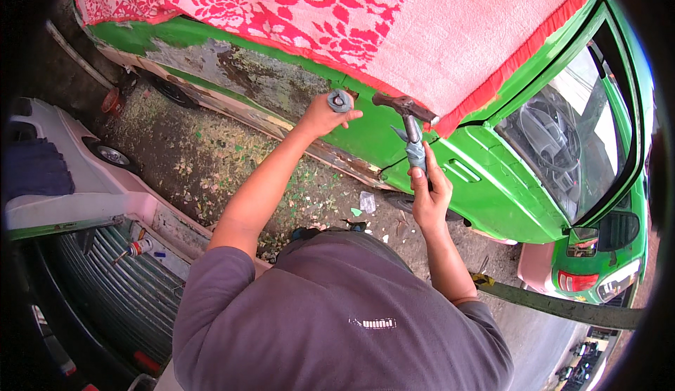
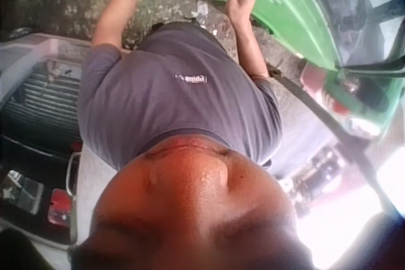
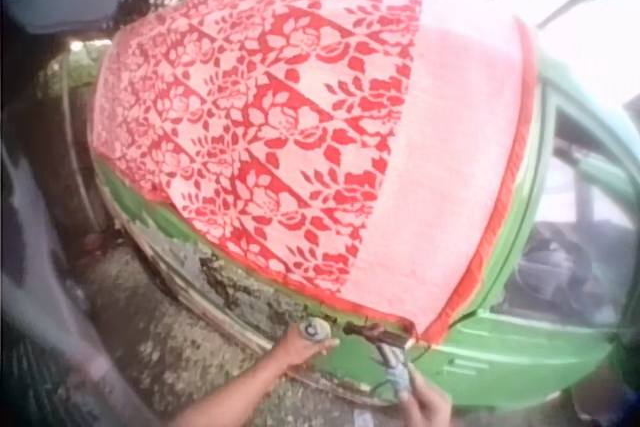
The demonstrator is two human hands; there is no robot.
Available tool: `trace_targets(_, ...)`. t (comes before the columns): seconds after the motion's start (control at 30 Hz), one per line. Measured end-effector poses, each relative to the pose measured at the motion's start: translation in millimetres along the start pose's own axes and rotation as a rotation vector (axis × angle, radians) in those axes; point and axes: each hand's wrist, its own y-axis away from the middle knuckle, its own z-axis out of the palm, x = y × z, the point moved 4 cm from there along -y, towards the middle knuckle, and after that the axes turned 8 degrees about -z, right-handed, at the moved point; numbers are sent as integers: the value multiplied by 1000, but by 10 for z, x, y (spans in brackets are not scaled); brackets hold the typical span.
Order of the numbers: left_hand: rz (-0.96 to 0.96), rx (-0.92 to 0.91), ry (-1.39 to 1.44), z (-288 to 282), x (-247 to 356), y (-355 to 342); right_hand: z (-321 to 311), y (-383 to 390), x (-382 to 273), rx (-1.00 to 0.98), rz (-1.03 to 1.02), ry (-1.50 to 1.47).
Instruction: The person uses a hammer and a metal dolly to tap and smooth a damaged section on the side of a green car. The person repeatedly strikes the dolly against the car's body panel to flatten a dent.
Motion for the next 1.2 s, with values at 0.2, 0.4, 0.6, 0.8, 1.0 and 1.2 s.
trace_targets(0.2, -107, 43, 127, -46, 25, -44, 75, 23, 194, -22, 89, -28)
trace_targets(0.4, -197, -9, -158, -120, 231, -10, 151, -75, 118, -71, 75, -28)
trace_targets(0.6, -94, 97, -212, -56, 174, -11, 108, -172, -138, -8, -271, 62)
trace_targets(0.8, 1, 103, -222, 47, -31, -129, 217, -293, -171, -201, -128, 259)
trace_targets(1.0, -63, 106, -276, 20, -43, -159, 67, -224, -203, 15, -240, 36)
trace_targets(1.2, 20, 157, -256, 70, 19, -169, 258, -338, -90, -164, -176, 253)
